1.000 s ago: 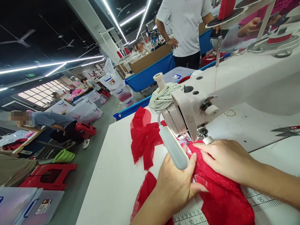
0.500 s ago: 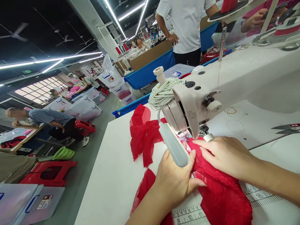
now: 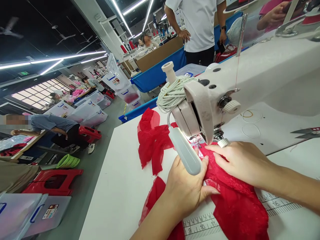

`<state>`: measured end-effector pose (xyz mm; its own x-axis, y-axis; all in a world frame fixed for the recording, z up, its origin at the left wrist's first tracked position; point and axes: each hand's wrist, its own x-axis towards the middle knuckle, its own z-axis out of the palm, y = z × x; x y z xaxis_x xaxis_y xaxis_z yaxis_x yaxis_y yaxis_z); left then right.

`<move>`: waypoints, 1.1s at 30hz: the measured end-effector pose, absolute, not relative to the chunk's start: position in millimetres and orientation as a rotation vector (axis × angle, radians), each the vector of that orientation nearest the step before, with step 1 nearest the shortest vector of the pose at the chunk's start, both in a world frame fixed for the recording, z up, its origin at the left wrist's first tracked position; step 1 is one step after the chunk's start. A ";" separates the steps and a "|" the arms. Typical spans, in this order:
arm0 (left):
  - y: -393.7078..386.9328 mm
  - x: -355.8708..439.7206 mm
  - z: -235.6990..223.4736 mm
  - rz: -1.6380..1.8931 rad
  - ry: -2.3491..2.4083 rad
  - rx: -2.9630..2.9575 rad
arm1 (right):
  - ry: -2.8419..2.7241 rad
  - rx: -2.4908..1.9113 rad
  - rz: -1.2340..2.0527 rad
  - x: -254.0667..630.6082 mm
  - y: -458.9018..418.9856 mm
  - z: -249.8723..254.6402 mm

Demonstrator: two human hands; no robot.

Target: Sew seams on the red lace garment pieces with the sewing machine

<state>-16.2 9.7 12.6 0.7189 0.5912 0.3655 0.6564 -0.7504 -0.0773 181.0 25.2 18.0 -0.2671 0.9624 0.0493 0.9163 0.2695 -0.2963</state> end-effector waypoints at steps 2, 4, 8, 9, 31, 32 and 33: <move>10.1 -15.8 13.2 -0.498 -1.002 -2.719 | -2.321 -1.742 0.295 181.9 26.1 16.6; 10.9 -16.0 12.5 -0.506 -1.004 -2.717 | -2.336 -1.750 0.299 182.8 27.4 15.4; 13.1 -17.7 8.7 -0.519 -1.000 -2.713 | -2.368 -1.818 0.329 183.0 30.0 14.5; 13.6 -18.1 7.9 -0.521 -0.999 -2.714 | -2.370 -1.840 0.341 182.7 30.3 14.7; 13.5 -20.6 9.1 -0.465 -0.994 -2.861 | -2.316 -1.663 0.301 187.2 23.2 15.3; 13.3 -20.7 9.2 -0.451 -1.005 -2.868 | -2.311 -1.670 0.310 186.9 23.3 15.9; 12.9 -20.9 9.0 -0.432 -1.027 -2.871 | -2.305 -1.677 0.320 186.6 23.6 16.5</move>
